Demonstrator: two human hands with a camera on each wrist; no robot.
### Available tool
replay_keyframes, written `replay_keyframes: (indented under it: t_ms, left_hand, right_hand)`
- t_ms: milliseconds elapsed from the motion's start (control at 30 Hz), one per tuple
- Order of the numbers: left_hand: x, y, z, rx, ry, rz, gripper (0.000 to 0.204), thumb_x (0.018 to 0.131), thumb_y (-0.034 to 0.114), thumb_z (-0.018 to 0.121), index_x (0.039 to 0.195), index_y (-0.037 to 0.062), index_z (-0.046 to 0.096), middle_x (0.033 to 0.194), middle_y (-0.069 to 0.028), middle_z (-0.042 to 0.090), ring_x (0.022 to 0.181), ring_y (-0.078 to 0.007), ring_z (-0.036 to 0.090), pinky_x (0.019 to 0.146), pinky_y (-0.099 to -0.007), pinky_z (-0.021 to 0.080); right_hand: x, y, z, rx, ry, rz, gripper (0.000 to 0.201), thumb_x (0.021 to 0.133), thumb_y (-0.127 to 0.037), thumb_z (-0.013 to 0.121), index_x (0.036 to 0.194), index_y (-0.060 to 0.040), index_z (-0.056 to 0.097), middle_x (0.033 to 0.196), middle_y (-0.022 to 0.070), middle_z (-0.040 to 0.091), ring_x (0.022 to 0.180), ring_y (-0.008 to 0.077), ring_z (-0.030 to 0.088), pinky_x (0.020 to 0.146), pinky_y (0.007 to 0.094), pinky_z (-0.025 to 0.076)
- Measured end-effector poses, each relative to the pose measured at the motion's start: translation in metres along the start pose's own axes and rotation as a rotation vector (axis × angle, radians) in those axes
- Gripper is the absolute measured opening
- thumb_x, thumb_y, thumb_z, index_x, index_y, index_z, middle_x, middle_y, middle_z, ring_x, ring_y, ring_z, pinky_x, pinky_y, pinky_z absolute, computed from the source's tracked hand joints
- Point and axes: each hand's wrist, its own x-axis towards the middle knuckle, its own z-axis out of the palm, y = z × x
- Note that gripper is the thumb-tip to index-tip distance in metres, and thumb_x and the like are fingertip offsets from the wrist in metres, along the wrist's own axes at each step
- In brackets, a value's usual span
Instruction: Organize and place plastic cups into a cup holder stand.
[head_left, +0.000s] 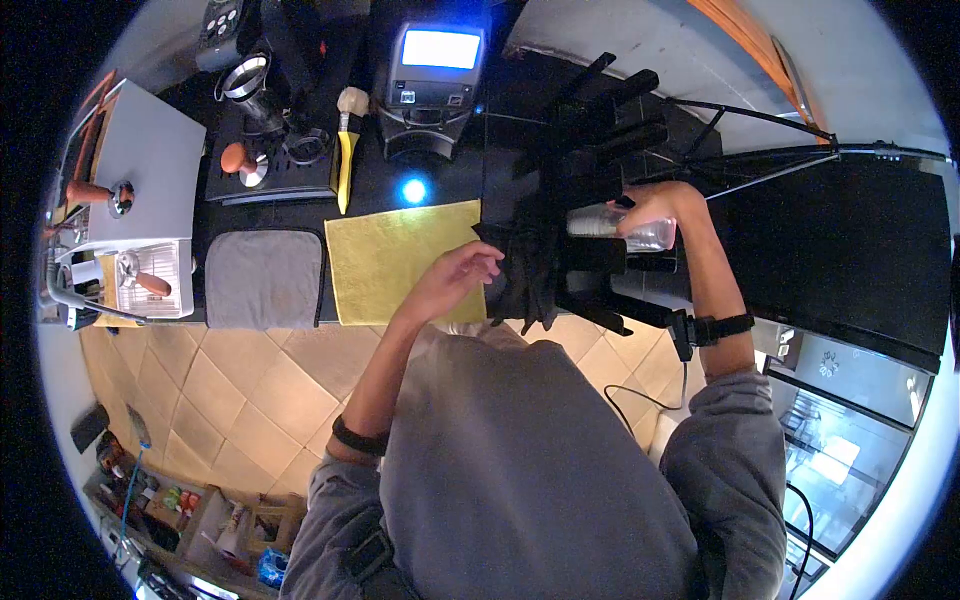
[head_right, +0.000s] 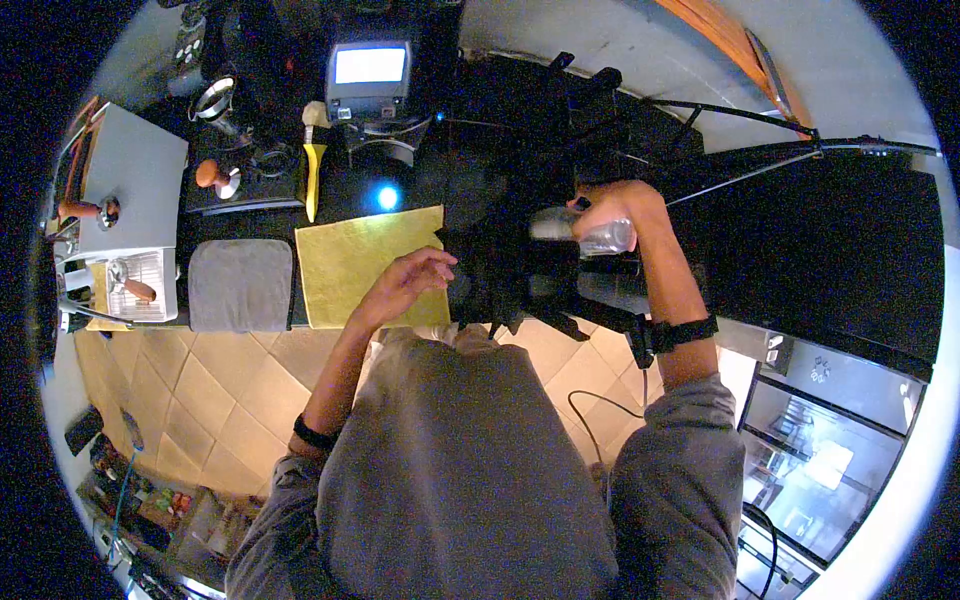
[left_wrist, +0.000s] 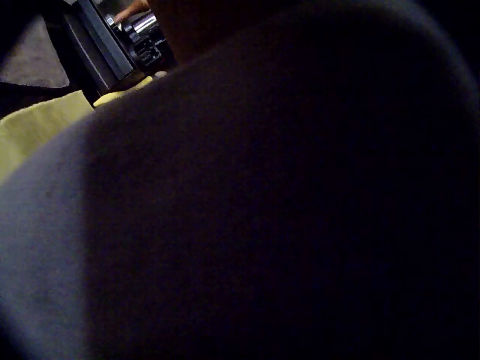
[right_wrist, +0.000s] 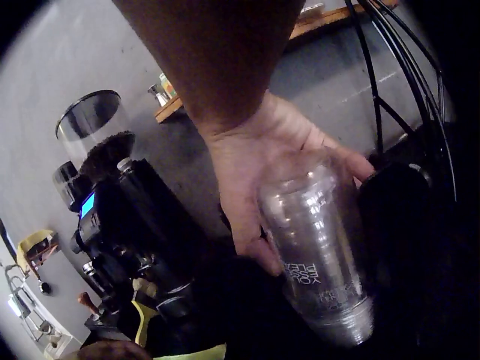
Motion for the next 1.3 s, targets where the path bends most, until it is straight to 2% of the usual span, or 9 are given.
replay_keyframes:
  t_ms: [200,333,467,633,700,833,900,967,1300]
  left_hand:
    - [0.004,0.012,0.004,0.047,0.005,0.018,0.022,0.101,0.014,0.053,0.119,0.0039,0.060,0.101,-0.0058,0.065,0.097,-0.0140,0.063,0.088,-0.0301,0.051]
    - [0.005,0.036,0.008,0.009,-0.047,0.052,0.028,0.101,0.019,0.054,0.125,0.0051,0.057,0.109,-0.0075,0.063,0.102,-0.0162,0.062,0.091,-0.0318,0.050]
    - [0.007,0.092,0.029,-0.093,-0.173,0.068,0.052,0.101,0.038,0.052,0.142,0.0073,0.044,0.129,-0.0117,0.057,0.112,-0.0217,0.061,0.097,-0.0350,0.049]
    - [0.013,0.093,0.050,-0.209,-0.160,0.138,0.053,0.102,0.040,0.049,0.145,0.0088,0.037,0.129,-0.0131,0.056,0.114,-0.0199,0.058,0.095,-0.0328,0.048]
    - [0.014,0.080,0.051,-0.126,-0.057,0.150,0.058,0.100,0.045,0.051,0.145,0.0105,0.036,0.129,-0.0151,0.055,0.112,-0.0228,0.059,0.092,-0.0381,0.051]
    - [-0.008,0.069,0.033,-0.433,0.017,-0.061,0.058,0.098,0.055,0.048,0.141,0.0159,0.039,0.120,-0.0125,0.059,0.103,-0.0248,0.063,0.080,-0.0410,0.056]
    - [-0.020,0.058,0.018,-0.425,0.062,-0.128,0.062,0.097,0.060,0.044,0.142,0.0172,0.039,0.123,-0.0135,0.060,0.107,-0.0265,0.062,0.080,-0.0417,0.055]
    - [-0.029,0.057,0.010,-0.442,0.141,-0.184,0.065,0.097,0.064,0.040,0.140,0.0148,0.041,0.119,-0.0133,0.061,0.103,-0.0258,0.064,0.079,-0.0393,0.055]
    - [-0.044,0.054,-0.015,-0.443,0.269,-0.173,0.073,0.096,0.070,0.030,0.139,0.0124,0.044,0.124,-0.0151,0.060,0.111,-0.0267,0.061,0.079,-0.0401,0.054]
  right_hand:
    - [-0.040,0.018,-0.021,-0.026,0.016,-0.112,0.086,0.056,-0.049,0.079,0.132,-0.0222,0.050,0.109,0.0205,0.069,0.088,0.0344,0.070,0.079,0.0420,0.056]
    - [-0.126,0.041,-0.021,0.042,0.330,-0.291,0.085,0.065,-0.041,0.079,0.138,-0.0197,0.042,0.102,0.0177,0.067,0.088,0.0305,0.068,0.076,0.0394,0.055]
    - [-0.190,-0.016,-0.005,0.273,0.273,-0.429,0.084,0.069,-0.031,0.082,0.141,-0.0217,0.039,0.104,0.0150,0.068,0.087,0.0227,0.070,0.075,0.0355,0.056]
    - [-0.152,-0.095,0.032,0.152,0.199,-0.620,0.083,0.073,-0.037,0.078,0.144,-0.0217,0.038,0.114,0.0154,0.068,0.095,0.0311,0.071,0.081,0.0422,0.056]
    - [-0.133,-0.111,0.054,0.097,0.332,-0.683,0.074,0.088,-0.047,0.066,0.149,-0.0218,0.034,0.125,0.0174,0.064,0.108,0.0343,0.066,0.090,0.0449,0.054]
    - [-0.142,-0.086,0.040,0.324,0.413,-0.491,0.066,0.102,-0.056,0.034,0.154,-0.0167,0.028,0.137,0.0195,0.056,0.126,0.0330,0.056,0.104,0.0423,0.046]
    - [-0.119,-0.037,0.045,0.238,0.618,-0.361,0.050,0.104,-0.041,0.043,0.144,-0.0105,0.048,0.138,0.0194,0.056,0.126,0.0338,0.055,0.106,0.0397,0.043]
    - [-0.092,-0.008,0.046,0.106,0.529,-0.224,0.047,0.101,-0.029,0.045,0.142,-0.0056,0.048,0.137,0.0227,0.055,0.126,0.0389,0.053,0.109,0.0415,0.040]
    - [0.022,0.003,0.037,-0.209,0.271,-0.104,0.076,0.076,-0.051,0.067,0.143,-0.0210,0.051,0.134,0.0195,0.059,0.121,0.0357,0.058,0.104,0.0392,0.045]
